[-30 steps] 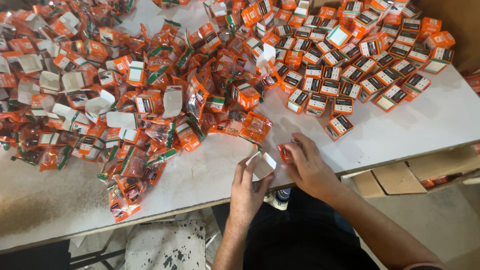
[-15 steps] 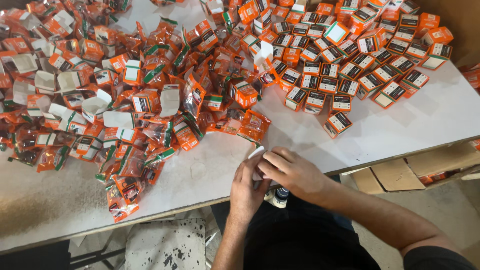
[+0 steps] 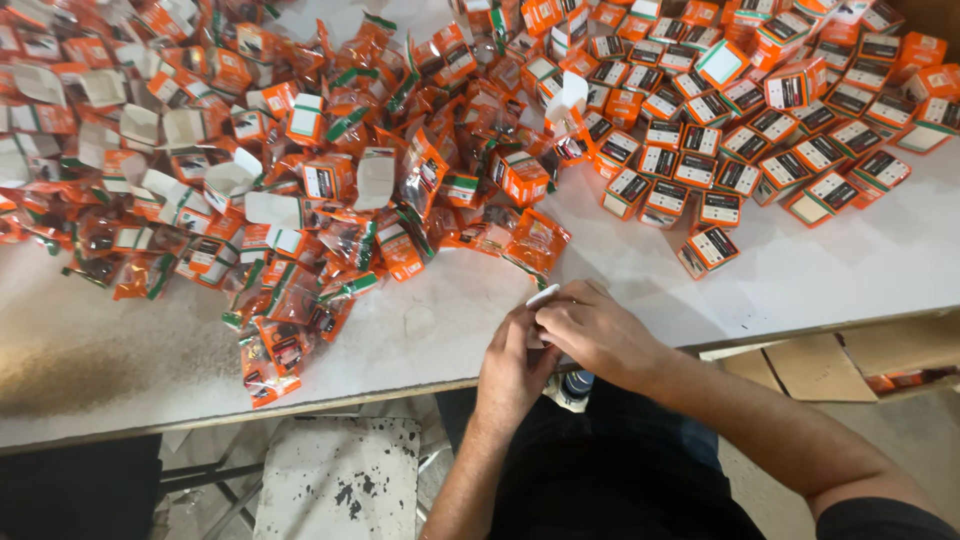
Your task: The person sits at a table covered with small orange product boxes and blister-packed items. They pick up a small box, open it, insert a folded white paper insert and a blister pack into it, close the box, and place it back on the table, repeating this with one box at a time.
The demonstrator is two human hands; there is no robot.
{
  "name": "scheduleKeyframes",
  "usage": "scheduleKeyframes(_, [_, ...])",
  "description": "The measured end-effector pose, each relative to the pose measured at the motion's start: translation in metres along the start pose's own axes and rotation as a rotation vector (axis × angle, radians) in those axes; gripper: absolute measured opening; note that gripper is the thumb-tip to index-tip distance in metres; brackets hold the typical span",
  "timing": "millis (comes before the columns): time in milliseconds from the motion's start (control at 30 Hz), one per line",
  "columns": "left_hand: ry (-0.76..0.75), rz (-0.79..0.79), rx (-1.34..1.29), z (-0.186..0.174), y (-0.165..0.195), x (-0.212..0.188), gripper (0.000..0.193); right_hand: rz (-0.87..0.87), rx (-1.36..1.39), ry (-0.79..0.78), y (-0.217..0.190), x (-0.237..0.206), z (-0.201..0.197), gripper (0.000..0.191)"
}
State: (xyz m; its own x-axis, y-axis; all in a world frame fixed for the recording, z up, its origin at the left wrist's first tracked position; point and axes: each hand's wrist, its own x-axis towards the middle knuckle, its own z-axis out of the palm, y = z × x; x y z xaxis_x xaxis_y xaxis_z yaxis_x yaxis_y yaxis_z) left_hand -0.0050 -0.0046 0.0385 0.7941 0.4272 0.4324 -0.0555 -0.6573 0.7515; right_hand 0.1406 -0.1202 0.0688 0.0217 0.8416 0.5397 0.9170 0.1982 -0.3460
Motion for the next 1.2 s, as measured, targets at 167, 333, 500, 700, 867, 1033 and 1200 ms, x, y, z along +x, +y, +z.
scheduleKeyframes(167, [0.035,0.095,0.059,-0.005,0.006,-0.001,0.056,-0.046,-0.281,0.199,-0.016,-0.012,0.003,0.029])
scheduleKeyframes(333, [0.162,0.009,0.122,-0.002,0.006,-0.008,0.060,0.096,-0.277,0.216,-0.022,-0.016,0.009,0.031])
scheduleKeyframes(500, [0.200,0.282,0.231,-0.008,0.010,-0.012,0.052,0.115,-0.281,0.170,-0.017,-0.021,0.016,0.028])
scheduleKeyframes(700, [0.154,0.395,0.332,-0.010,0.019,-0.005,0.051,0.328,0.163,0.442,-0.016,-0.041,0.014,0.037])
scheduleKeyframes(867, [0.146,0.372,0.326,-0.002,0.015,-0.003,0.043,0.302,0.123,0.354,-0.014,-0.046,0.004,0.042])
scheduleKeyframes(1033, [0.162,0.199,0.204,0.004,0.012,-0.005,0.032,0.227,0.136,0.268,-0.005,-0.038,0.014,0.040])
scheduleKeyframes(1200, [0.071,0.107,0.079,0.002,0.007,-0.002,0.032,0.772,0.697,0.237,-0.002,-0.039,0.017,0.044])
